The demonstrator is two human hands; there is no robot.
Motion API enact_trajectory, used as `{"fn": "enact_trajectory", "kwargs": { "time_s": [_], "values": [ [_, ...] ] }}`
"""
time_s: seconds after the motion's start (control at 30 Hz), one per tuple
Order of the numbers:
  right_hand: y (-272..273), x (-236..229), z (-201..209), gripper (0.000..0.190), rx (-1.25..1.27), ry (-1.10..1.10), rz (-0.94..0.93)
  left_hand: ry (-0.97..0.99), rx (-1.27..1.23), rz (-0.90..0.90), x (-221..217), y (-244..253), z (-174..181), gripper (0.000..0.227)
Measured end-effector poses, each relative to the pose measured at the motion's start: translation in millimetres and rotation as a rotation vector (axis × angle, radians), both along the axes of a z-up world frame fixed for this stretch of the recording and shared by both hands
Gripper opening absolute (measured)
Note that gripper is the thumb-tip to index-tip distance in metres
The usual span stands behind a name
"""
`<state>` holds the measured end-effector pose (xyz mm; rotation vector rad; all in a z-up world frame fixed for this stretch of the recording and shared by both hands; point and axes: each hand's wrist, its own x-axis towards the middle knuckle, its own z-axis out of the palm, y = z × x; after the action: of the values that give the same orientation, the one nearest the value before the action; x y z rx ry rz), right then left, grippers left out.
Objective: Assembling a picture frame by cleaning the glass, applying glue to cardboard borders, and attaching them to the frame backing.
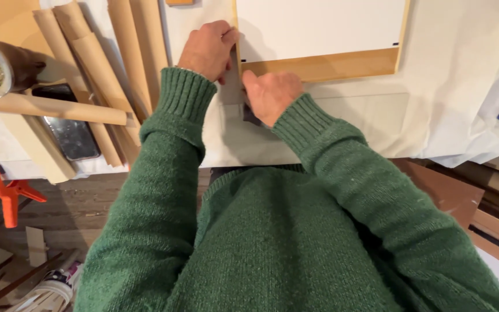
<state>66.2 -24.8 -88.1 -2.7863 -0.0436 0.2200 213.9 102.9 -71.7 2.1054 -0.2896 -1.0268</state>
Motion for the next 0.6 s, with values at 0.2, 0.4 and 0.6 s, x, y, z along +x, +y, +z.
{"fn": "enact_trajectory", "kwargs": {
  "time_s": [0.2, 0.4, 0.6],
  "values": [
    [-106.0, -55.3, 2.1, 0.014, 0.06, 0.111, -0.074, 0.008, 0.042, 0.026, -3.4, -2.5, 9.0, 0.033],
    [-244.5, -123.3, 32.2, 0.026, -0.114, 0.174, -0.242, 0.009, 0.06, 0.019, -3.7, -6.9, 15.3, 0.033],
    [-266.9, -144.0, 43.0, 0.028, 0.103, -0.072, -0.595, 0.032, 0.108, 0.008, -4.2, -12.7, 26.2, 0.032]
  ]
}}
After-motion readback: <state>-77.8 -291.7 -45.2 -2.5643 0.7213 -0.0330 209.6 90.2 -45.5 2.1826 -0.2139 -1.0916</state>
